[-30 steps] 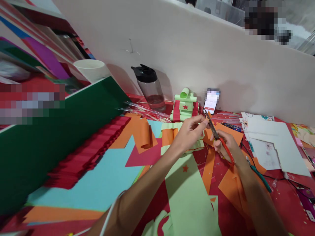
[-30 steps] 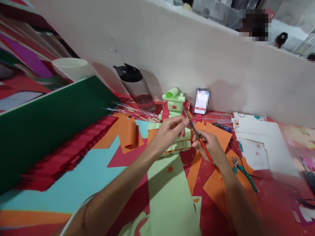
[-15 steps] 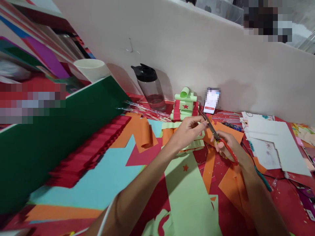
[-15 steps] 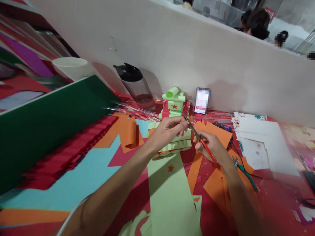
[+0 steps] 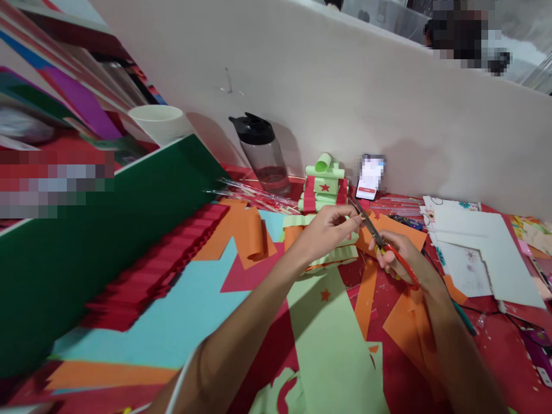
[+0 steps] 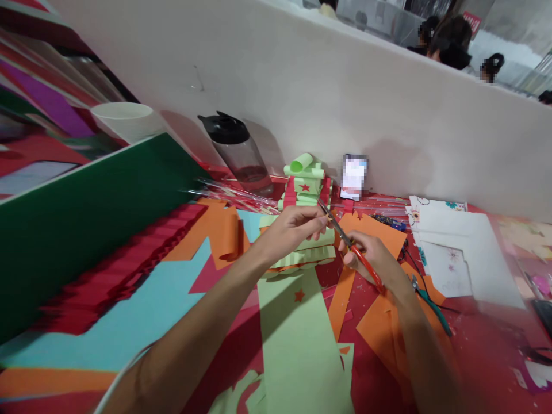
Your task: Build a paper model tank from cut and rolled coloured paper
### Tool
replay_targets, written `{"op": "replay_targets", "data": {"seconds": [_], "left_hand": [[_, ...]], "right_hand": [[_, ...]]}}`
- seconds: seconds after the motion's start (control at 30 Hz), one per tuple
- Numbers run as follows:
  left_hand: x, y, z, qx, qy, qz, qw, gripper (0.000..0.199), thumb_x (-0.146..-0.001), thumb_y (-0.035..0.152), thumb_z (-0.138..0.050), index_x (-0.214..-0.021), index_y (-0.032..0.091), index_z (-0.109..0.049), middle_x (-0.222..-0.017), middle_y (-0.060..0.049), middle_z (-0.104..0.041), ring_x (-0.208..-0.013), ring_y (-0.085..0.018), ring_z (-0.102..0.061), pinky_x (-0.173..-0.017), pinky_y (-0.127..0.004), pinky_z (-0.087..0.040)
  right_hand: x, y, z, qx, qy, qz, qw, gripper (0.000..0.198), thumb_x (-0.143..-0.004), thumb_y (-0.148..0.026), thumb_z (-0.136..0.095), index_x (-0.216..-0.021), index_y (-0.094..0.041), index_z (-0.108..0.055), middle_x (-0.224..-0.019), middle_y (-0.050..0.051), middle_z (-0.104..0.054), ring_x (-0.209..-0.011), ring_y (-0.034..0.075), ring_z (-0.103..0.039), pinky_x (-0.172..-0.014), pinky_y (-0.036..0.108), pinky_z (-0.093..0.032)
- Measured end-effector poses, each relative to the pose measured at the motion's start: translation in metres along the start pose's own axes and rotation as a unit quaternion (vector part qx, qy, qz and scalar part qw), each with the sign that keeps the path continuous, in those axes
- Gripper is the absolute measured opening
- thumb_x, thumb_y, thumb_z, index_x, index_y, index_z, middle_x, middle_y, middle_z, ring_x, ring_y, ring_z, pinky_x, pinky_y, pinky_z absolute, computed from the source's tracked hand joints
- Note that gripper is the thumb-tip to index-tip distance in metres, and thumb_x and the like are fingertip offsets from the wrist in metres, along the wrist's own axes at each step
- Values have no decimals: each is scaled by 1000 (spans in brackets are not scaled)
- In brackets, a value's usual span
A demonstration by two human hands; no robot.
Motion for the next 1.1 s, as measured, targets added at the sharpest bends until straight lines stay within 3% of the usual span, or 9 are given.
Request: {"op": "replay_targets", "data": {"seconds": [0.5,0.8,0.97,1.1], "left_hand": [[-1,-4,3,-23,-15,0,1000,29,-85,40,-55,-65,19,-59,-64,1,-58,-59,-13,-50,-55,-24,-38],[-1,-7,4,-34,-18,-1,999,28,-87,38,-56,-67,19,-60,-65,1,-58,-60,-13,-50,-56,-24,-37],[0,-6,5,-30,-20,9,999,29,-88,41,-57,-70,18,-63,-71,0,-62,-63,-13,-53,-58,-24,-40],[0,-3,8,-47,-21,24,998,31,-88,45,-61,-73,18,-64,-70,1,-59,-61,-12,-51,-55,-23,-37]], "right_hand": [[-1,6,1,6,-2,16,1000,70,-80,-88,-58,-96,-21,-62,-73,-1,-52,-56,12,-42,-50,24,-37],[-1,0,0,-8,29,-16,999,48,-88,-67,-69,-90,-20,-60,-66,-3,-54,-52,12,-46,-46,23,-37],[1,2,4,-53,46,-15,997,50,-86,-69,-70,-93,-21,-60,-64,-4,-51,-45,10,-42,-42,23,-36],[6,1,14,-21,79,-23,996,46,-87,-65,-71,-92,-22,-58,-63,-6,-50,-45,11,-44,-44,23,-35]]}}
Point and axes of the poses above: each hand's wrist, its own x-axis away from the middle knuckle, its own z-axis out of the back of the hand, y = z × x, the point moved 3 cm from there along -x, towards the middle knuckle
